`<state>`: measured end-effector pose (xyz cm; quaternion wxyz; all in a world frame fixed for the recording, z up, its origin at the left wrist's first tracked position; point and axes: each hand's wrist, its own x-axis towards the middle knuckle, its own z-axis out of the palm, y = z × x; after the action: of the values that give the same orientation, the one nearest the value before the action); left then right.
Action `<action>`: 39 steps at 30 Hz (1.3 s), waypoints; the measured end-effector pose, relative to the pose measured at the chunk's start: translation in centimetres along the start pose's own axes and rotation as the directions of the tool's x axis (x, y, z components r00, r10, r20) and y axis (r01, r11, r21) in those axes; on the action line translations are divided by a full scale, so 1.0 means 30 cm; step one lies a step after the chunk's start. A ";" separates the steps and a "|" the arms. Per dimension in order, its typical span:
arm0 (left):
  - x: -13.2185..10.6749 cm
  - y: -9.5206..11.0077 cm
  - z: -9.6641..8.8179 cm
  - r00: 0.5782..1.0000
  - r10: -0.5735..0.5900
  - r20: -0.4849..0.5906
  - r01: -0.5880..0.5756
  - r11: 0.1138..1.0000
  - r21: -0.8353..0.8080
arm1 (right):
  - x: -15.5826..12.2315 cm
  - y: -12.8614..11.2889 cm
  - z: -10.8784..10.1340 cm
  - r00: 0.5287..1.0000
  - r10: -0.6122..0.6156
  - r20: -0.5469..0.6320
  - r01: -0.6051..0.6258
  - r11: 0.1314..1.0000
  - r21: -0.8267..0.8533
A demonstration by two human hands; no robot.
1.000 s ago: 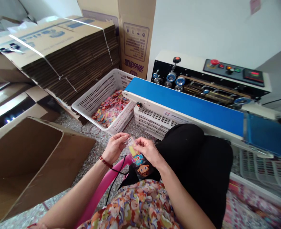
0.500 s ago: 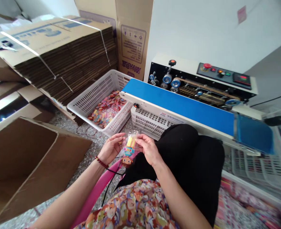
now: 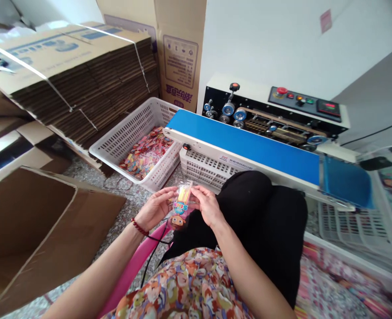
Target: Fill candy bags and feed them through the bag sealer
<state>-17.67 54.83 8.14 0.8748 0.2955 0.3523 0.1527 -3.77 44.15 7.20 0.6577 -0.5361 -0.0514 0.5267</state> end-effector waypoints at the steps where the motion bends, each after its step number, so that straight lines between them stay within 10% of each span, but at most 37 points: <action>1: 0.001 -0.003 0.000 1.000 -0.010 0.007 0.010 1.000 0.006 | 0.001 0.001 -0.001 1.000 0.002 0.005 -0.002 1.000 -0.004; 13: 0.026 -0.017 0.000 0.997 -0.001 -0.079 0.000 1.000 -0.016 | -0.021 0.021 -0.012 0.985 0.090 0.147 -0.077 0.993 -0.089; 24: 0.014 0.006 0.002 0.990 0.039 -0.137 -0.046 0.998 -0.053 | -0.030 0.001 -0.043 0.999 -0.016 -0.048 0.015 1.000 -0.006; 29: -0.026 0.029 0.053 0.959 0.238 -0.154 -0.221 0.968 0.122 | -0.044 0.012 -0.037 0.995 -0.051 -0.085 0.050 0.999 -0.020; 39: -0.040 -0.031 0.159 0.768 0.503 0.397 -0.616 0.408 0.674 | -0.137 0.011 0.037 0.991 -0.134 0.012 0.133 0.989 0.056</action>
<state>-15.11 51.57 10.94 0.5771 0.7505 0.2038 0.2495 -6.49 41.77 9.47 0.7058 -0.5089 -0.0776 0.4867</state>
